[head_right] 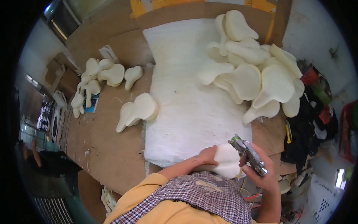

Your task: Sorting, spraying, and packing foam bicycle seat cushions in a manufacturing facility.

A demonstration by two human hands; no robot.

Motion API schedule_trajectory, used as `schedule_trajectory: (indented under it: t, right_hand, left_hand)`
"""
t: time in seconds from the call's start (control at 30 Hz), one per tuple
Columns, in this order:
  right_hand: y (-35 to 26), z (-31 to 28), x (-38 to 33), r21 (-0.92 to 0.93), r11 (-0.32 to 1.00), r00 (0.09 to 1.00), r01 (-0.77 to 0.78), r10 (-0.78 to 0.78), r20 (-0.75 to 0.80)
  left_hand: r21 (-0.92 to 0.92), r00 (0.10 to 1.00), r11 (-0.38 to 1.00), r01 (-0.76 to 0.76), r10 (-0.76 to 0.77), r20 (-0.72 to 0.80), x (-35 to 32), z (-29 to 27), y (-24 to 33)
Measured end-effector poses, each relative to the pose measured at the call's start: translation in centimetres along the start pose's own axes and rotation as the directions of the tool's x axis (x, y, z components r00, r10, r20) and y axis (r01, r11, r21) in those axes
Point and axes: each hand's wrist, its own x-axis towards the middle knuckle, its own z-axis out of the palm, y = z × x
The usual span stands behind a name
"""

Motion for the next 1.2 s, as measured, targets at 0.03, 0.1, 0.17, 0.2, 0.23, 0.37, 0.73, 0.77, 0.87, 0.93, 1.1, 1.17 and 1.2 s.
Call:
schedule_trajectory:
  t: [0.03,0.1,0.17,0.2,0.23,0.37,0.73,0.77,0.87,0.93,1.1,1.17,1.2]
  right_hand:
    - [-0.2,0.2,0.0,0.003,1.0,1.0,-0.017,0.017,0.004]
    - [-0.5,0.2,-0.5,0.0,1.0,0.999,-0.03,0.03,-0.033]
    - [0.0,-0.3,-1.1,0.006,1.0,0.998,-0.024,0.024,-0.057]
    - [0.2,-0.4,-1.4,0.007,0.999,0.997,-0.032,0.033,-0.074]
    - [0.3,-0.6,-1.6,0.016,1.0,0.996,-0.026,0.027,-0.088]
    - [0.2,-1.0,-2.7,0.059,0.997,0.985,-0.04,0.049,-0.167]
    - [1.9,-2.5,-3.4,0.08,0.997,0.977,0.009,0.009,-0.215]
    - [1.9,-2.5,-3.3,0.064,0.998,0.977,0.012,0.002,-0.213]
    - [1.6,-2.5,-2.9,0.052,0.998,0.98,0.019,-0.008,-0.197]
    - [1.3,-2.5,-2.5,0.049,0.999,0.984,0.018,-0.009,-0.18]
    - [1.4,-2.9,-2.2,-0.014,1.0,0.993,0.017,-0.018,-0.119]
    - [1.7,-3.0,-2.5,0.002,1.0,0.991,-0.014,0.014,-0.132]
    - [1.8,-3.3,-2.6,0.0,1.0,0.992,-0.014,0.014,-0.129]
  left_hand:
    - [-0.023,0.997,0.997,0.071,-0.07,0.038,-0.2,0.1,-0.5]
    - [0.014,0.994,0.998,0.057,-0.058,0.092,-1.0,-0.8,0.1]
    - [0.055,0.988,0.997,0.053,-0.061,0.14,-2.0,-1.6,1.1]
    - [0.151,0.987,0.987,0.055,-0.077,0.143,-3.0,-1.9,1.6]
    - [0.246,0.985,0.968,0.056,-0.094,0.144,-3.5,-2.0,1.7]
    - [0.058,0.998,0.998,0.039,-0.042,0.048,-2.8,-2.4,-0.4]
    - [-0.846,0.973,0.526,-0.092,-0.133,-0.189,-5.5,-11.1,-0.4]
    - [-0.849,0.961,0.51,-0.137,-0.14,-0.239,-5.7,-11.4,-0.3]
    - [-0.831,0.933,0.511,-0.22,-0.14,-0.333,-5.4,-12.4,-0.7]
    - [-0.695,0.826,0.616,-0.371,-0.123,-0.55,-4.3,-12.6,-1.8]
    - [0.352,0.341,0.935,0.04,0.318,-0.884,-1.5,-14.1,-6.1]
    - [0.197,0.383,0.962,0.19,0.112,-0.917,-1.5,-12.9,-7.4]
    - [0.044,0.392,0.938,0.343,-0.1,-0.914,-1.8,-12.0,-8.3]
